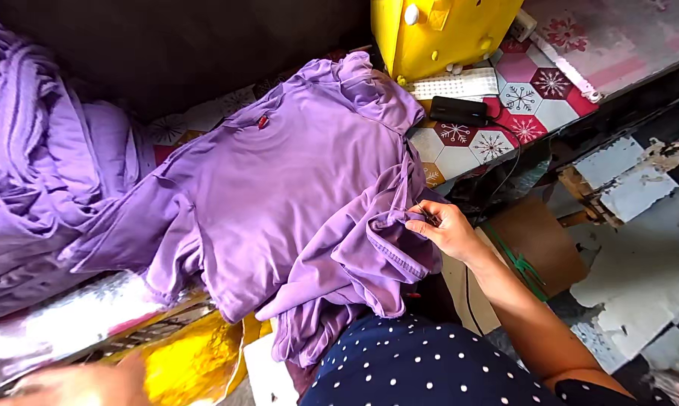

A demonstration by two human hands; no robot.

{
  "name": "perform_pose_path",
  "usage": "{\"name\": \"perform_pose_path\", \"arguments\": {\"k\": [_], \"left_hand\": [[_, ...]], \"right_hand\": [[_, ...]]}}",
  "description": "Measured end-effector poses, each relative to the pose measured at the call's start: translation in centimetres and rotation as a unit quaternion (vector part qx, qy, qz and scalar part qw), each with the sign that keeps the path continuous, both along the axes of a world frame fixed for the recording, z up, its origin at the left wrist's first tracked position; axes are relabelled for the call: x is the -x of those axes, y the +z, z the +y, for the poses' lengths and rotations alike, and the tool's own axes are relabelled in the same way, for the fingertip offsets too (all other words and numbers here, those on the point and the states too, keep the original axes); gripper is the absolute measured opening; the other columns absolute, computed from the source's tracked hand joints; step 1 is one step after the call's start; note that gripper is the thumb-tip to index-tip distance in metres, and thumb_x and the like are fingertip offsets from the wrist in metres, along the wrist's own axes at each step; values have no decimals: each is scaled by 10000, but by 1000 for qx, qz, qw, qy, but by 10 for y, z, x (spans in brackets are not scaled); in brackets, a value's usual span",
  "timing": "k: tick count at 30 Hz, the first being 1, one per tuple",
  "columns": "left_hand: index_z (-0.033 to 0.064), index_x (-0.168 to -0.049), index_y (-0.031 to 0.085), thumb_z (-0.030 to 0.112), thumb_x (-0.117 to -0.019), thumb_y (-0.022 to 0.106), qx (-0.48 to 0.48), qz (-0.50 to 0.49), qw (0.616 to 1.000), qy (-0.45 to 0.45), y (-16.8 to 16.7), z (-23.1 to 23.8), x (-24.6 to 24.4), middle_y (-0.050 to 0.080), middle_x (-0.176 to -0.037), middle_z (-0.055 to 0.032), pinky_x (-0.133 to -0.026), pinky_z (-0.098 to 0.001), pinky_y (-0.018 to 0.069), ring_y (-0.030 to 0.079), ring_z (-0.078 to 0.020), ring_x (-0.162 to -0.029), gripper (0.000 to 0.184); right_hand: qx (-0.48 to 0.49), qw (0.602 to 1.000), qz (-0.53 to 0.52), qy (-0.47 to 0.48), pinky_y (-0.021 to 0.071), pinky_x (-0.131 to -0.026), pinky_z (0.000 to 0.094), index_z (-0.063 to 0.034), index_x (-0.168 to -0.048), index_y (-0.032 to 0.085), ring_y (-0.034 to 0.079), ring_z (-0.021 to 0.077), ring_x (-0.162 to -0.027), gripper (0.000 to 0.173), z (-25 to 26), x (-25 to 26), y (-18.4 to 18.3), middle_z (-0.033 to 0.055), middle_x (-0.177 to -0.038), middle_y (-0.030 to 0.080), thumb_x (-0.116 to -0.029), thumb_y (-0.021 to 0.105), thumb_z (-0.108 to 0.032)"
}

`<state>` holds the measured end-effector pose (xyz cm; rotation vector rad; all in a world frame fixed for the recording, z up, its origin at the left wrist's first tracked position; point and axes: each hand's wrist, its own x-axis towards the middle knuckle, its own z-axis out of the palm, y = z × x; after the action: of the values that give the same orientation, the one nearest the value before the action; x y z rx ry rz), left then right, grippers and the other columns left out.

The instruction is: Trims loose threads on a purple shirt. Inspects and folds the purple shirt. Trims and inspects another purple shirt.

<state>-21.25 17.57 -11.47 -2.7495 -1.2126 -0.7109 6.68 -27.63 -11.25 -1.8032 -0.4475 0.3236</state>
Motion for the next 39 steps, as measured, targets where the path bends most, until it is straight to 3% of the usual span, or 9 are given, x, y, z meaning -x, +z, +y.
{"name": "perform_pose_path", "arguments": {"k": [3, 6, 11, 15, 19, 22, 31, 36, 39], "left_hand": [[-171, -1452, 406, 230, -852, 786, 158, -52, 983, -79, 17, -72, -86, 113, -1556, -492, -1128, -801, 107, 92, -716, -1419, 816], [-107, -1311, 592, 275, -863, 802, 257, -122, 918, -277, 27, -173, -171, 359, -1516, -387, -1136, -689, 287, 313, -571, -1423, 625], [74, -1051, 745, 136, -871, 799, 555, -43, 684, -470, 16, -249, -239, 740, -938, 18, -784, -247, 568, 679, -22, -840, 198], [61, -875, 733, 14, -976, 609, 738, 3, 535, -412, 26, -242, -250, 710, -777, 23, -698, -235, 562, 651, -27, -710, 167], [47, -938, 729, 38, -1021, 562, 770, -22, 531, -353, 28, -248, -249, 719, -820, -8, -733, -262, 575, 669, -60, -751, 186], [67, -910, 723, 46, -1019, 564, 753, -33, 552, -358, 31, -250, -247, 699, -787, 12, -701, -242, 560, 647, -43, -720, 194], [74, -898, 723, 66, -1016, 589, 728, -34, 591, -347, 36, -257, -244, 693, -769, 26, -676, -217, 542, 636, -26, -701, 178], [70, -914, 727, 124, -1068, 508, 761, -57, 571, -302, 39, -257, -246, 696, -784, 11, -693, -238, 553, 644, -44, -717, 273], [65, -922, 745, 133, -1074, 495, 761, -58, 568, -307, 41, -261, -247, 714, -809, 1, -721, -248, 562, 661, -55, -748, 300]], "right_hand": [[1, 1000, -4, -4, 545, -730, 169, -26, -997, 729, 639, -14, -771, 126, 5, -1, 4, 0, -874, 704, -920, 725, -126], [13, 1000, -7, 1, 533, -716, 165, -34, -981, 724, 624, -23, -753, 108, 6, -4, 12, -13, -851, 692, -931, 709, -128], [39, 998, -31, 38, 480, -635, 166, -65, -925, 702, 558, -31, -667, 118, -6, -14, 27, -54, -755, 627, -971, 657, -163], [61, 996, -68, 15, 446, -586, 191, -63, -892, 665, 511, -1, -615, 128, -13, -30, 28, -39, -710, 568, -985, 636, -147], [86, 984, -145, -62, 544, -703, 314, -26, -957, 706, 628, 119, -767, 119, 0, -28, 10, 66, -878, 656, -962, 699, -144], [30, 962, -245, -119, 554, -745, 207, -3, -994, 726, 648, 75, -861, 118, 3, -13, 10, 80, -989, 675, -942, 689, -102], [25, 949, -298, -105, 575, -711, 223, 4, -912, 734, 664, 95, -824, 91, 8, -2, 8, 90, -954, 682, -913, 714, -86], [131, 941, -300, -90, 516, -562, 347, -7, -1086, 642, 639, 155, -696, 436, -6, -3, 16, 78, -863, 667, -1002, 544, -424], [165, 916, -355, -84, 520, -532, 360, 10, -1115, 672, 656, 197, -682, 407, -3, 6, 16, 102, -868, 676, -1025, 527, -359]]}}
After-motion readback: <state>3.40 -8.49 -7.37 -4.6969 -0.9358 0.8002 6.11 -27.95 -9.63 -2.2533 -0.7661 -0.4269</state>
